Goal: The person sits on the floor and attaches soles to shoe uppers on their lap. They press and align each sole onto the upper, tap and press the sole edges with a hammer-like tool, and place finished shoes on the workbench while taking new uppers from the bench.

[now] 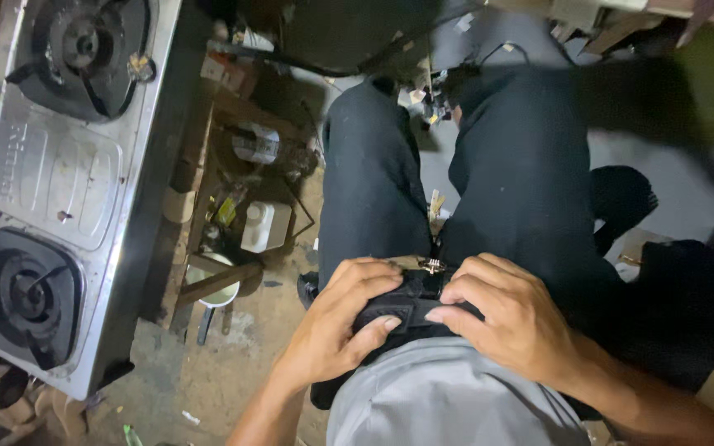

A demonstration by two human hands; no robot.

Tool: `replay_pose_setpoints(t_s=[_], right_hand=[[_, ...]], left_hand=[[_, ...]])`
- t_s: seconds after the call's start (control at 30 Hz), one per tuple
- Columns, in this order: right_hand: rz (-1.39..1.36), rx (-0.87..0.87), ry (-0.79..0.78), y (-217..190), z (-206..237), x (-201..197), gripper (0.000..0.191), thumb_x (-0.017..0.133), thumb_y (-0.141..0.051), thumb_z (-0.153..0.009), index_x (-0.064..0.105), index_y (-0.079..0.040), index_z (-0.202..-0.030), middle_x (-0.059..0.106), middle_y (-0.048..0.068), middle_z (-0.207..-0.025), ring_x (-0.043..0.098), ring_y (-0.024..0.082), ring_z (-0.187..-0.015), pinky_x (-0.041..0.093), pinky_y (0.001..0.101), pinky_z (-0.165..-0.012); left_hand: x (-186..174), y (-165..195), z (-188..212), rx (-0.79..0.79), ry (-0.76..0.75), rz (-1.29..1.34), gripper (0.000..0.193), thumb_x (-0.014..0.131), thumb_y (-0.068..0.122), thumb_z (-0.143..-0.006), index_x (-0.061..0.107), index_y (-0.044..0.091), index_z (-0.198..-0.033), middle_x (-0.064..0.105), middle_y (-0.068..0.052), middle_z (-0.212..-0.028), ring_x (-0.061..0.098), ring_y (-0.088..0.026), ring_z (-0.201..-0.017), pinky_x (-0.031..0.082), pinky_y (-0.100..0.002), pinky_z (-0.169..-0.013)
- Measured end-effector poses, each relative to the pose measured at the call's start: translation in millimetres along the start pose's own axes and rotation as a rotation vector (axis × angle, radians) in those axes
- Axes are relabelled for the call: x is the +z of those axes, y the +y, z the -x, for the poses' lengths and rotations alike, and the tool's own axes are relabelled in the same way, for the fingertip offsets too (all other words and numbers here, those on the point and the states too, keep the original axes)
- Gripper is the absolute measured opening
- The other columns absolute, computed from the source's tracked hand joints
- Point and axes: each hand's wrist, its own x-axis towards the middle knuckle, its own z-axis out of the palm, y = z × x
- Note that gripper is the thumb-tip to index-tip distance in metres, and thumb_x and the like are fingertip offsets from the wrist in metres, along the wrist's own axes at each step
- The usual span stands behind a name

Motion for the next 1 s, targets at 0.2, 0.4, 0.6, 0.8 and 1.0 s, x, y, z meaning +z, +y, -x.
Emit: replay_pose_setpoints(t_s=[0.2,0.4,0.6,0.8,1.0], right_hand=[[-0.009,-0.063,-0.010,4,-4,10,0.021,0.082,-0.014,-0.077,0.064,-0.003,-0.076,0.062,0.007,-0.076,0.062,0.024,-0.071,0.050,0.0376,-0.062],[0.039,-0.008,0.030,2,-5,14,0.023,0.085,-0.016,-0.074,0.065,-0.004,-0.070,0.062,0.005,-0.071,0.062,0.024,-0.065,0.049,0.0370,-0.056],[0.106,-0.008,-0.062,7,0,-1,0.027,0.086,-0.021,-0.072,0.065,-0.004,-0.073,0.062,0.007,-0.072,0.063,0.024,-0.067,0.049,0.0370,-0.057],[0.074,0.025,-0.050,21,12,-9,0.027,0.086,-0.019,-0.073,0.063,-0.003,-0.073,0.063,0.007,-0.074,0.063,0.025,-0.071,0.049,0.0377,-0.063],[0.028,0.133,0.059,29,20,6,0.026,0.088,-0.016,-0.070,0.064,-0.005,-0.069,0.064,0.004,-0.070,0.062,0.021,-0.065,0.049,0.0346,-0.058]], left_hand=[[8,-5,-2,-0.008,0.092,-0.030,0.038,0.083,0.010,-0.083,0.064,-0.002,-0.115,0.068,-0.017,-0.123,0.064,-0.036,-0.120,0.052,-0.043,-0.104],[24,-13,3,0.036,0.189,-0.043,0.032,0.083,0.005,-0.080,0.066,-0.001,-0.106,0.069,-0.017,-0.118,0.066,-0.034,-0.117,0.053,-0.041,-0.103],[26,-15,7,-0.066,0.181,0.028,0.029,0.083,0.007,-0.081,0.066,-0.001,-0.103,0.071,-0.016,-0.116,0.067,-0.033,-0.115,0.052,-0.041,-0.101],[29,-17,3,-0.121,0.176,0.026,0.030,0.083,0.007,-0.080,0.066,-0.001,-0.103,0.071,-0.016,-0.116,0.066,-0.033,-0.115,0.052,-0.041,-0.100],[29,-23,5,-0.014,0.134,-0.008,0.031,0.083,0.006,-0.080,0.065,0.000,-0.105,0.070,-0.016,-0.117,0.065,-0.033,-0.116,0.052,-0.042,-0.102]])
